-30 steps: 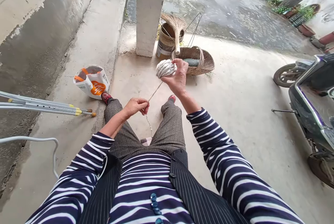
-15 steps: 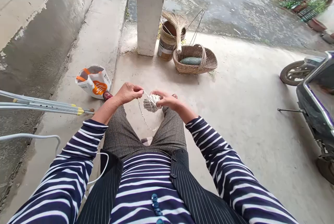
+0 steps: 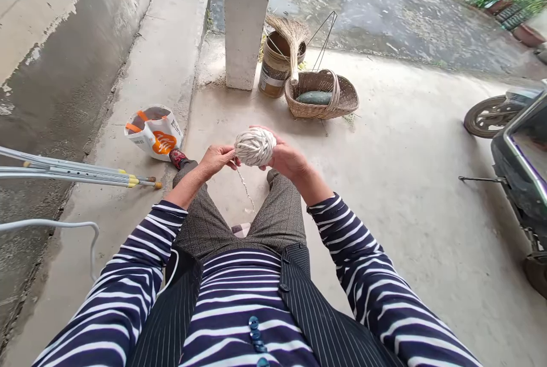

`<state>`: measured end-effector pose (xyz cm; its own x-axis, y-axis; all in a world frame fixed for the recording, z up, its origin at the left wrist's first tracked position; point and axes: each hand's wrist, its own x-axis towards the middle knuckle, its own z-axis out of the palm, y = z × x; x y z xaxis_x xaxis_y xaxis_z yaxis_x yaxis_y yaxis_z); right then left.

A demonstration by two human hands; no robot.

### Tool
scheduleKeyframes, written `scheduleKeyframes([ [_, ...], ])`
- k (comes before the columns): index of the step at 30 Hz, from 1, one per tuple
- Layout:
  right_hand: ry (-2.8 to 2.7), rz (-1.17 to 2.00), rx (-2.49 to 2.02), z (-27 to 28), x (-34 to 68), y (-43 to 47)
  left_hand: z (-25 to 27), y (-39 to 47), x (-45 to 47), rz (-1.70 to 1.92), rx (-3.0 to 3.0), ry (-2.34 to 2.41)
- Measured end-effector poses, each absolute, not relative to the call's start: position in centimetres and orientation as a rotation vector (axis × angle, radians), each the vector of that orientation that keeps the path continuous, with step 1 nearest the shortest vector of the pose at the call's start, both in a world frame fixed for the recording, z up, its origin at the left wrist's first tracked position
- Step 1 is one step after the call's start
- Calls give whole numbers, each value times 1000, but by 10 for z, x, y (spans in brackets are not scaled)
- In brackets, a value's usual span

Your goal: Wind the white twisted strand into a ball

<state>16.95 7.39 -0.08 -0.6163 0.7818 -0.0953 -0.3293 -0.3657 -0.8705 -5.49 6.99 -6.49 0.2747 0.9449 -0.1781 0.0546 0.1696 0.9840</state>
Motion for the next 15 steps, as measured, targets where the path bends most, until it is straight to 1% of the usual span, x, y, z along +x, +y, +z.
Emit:
scheduleKeyframes([
  [6, -1094, 1792, -732, 18, 176, 89, -89, 64, -66, 854, 1121, 1172],
  [10, -1129, 1706, -750, 32, 180, 86, -93, 80, -80, 925, 1084, 1286],
  [13, -1134, 1675, -727, 52, 181, 82, -74, 112, -94, 1091, 1185, 1353],
  [15, -1145, 1628, -745, 68, 180, 80, -45, 138, -105, 1283, 1291, 1405],
])
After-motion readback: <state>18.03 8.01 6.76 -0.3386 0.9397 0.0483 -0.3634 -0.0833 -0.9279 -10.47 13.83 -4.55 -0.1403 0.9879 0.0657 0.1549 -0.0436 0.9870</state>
